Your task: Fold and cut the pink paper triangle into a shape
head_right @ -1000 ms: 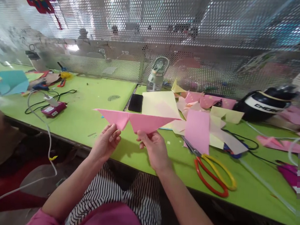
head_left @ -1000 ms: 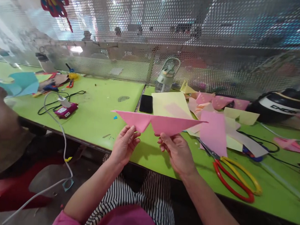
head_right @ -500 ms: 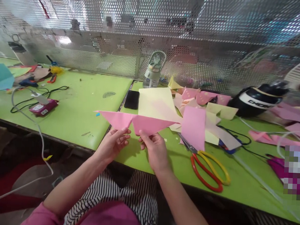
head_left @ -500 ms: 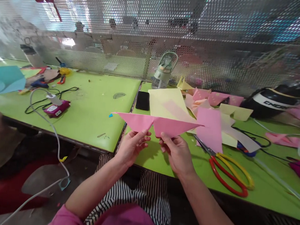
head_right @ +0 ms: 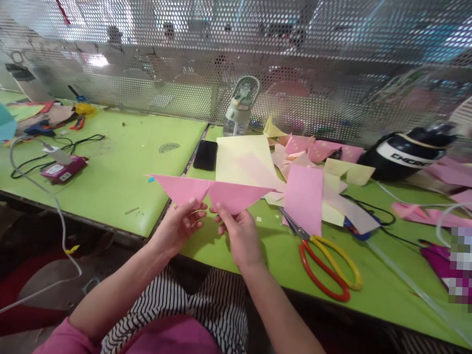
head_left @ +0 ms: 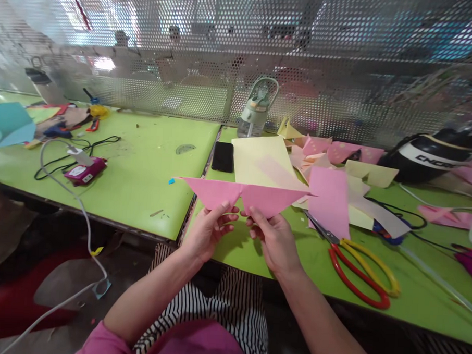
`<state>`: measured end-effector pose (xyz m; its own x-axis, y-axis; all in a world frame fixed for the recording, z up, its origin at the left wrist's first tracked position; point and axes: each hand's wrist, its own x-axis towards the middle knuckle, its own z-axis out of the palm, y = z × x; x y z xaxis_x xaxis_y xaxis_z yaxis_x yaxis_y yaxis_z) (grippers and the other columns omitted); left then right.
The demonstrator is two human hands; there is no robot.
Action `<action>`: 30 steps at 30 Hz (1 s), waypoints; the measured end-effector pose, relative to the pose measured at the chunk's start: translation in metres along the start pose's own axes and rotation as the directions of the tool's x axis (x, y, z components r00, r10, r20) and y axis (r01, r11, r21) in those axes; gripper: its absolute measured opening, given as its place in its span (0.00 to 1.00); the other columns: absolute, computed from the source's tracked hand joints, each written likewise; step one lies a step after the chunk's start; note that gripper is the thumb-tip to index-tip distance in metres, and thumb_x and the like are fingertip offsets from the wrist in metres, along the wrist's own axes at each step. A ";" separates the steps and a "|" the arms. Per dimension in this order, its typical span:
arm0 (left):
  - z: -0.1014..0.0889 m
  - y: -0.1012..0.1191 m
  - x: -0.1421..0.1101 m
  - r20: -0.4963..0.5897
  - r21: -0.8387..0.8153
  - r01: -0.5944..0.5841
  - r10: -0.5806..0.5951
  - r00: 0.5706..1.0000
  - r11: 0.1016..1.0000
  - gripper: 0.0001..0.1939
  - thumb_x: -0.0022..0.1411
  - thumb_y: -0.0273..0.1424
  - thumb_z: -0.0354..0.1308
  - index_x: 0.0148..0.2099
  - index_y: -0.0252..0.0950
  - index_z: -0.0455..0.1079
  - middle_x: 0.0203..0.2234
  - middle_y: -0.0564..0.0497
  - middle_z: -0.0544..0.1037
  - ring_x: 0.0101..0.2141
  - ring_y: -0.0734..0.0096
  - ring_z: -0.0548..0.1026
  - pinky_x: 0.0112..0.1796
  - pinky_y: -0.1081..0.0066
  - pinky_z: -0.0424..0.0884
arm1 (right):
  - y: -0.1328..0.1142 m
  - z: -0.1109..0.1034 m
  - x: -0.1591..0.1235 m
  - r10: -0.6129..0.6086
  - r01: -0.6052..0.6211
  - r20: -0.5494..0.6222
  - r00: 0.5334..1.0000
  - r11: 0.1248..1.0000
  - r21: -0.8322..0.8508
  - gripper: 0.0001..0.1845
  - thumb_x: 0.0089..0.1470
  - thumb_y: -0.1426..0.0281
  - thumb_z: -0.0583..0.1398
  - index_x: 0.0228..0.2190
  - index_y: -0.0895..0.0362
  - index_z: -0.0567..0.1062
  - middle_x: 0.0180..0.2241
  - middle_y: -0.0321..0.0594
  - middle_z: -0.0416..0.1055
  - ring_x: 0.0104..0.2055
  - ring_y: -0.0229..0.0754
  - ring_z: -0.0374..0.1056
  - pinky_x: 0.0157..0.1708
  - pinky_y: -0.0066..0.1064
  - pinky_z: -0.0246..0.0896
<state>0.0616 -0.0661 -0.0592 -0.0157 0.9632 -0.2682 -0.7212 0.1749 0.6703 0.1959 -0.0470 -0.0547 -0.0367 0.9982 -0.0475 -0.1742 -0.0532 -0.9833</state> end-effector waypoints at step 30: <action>0.011 0.090 0.043 0.499 0.846 -0.426 -0.196 0.844 0.322 0.09 0.55 0.39 0.63 0.33 0.41 0.79 0.26 0.49 0.80 0.25 0.68 0.75 0.24 0.74 0.65 | -0.024 -0.037 -0.005 0.140 -0.112 0.121 0.983 0.970 -0.215 0.18 0.41 0.57 0.70 0.25 0.60 0.77 0.21 0.36 0.70 0.21 0.30 0.58 0.17 0.23 0.50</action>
<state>0.0036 -0.0066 -0.0029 0.4743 0.8803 -0.0125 0.3603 -0.1811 0.9151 0.2363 -0.0495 -0.0378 -0.1795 0.9701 -0.1635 0.0467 -0.1576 -0.9864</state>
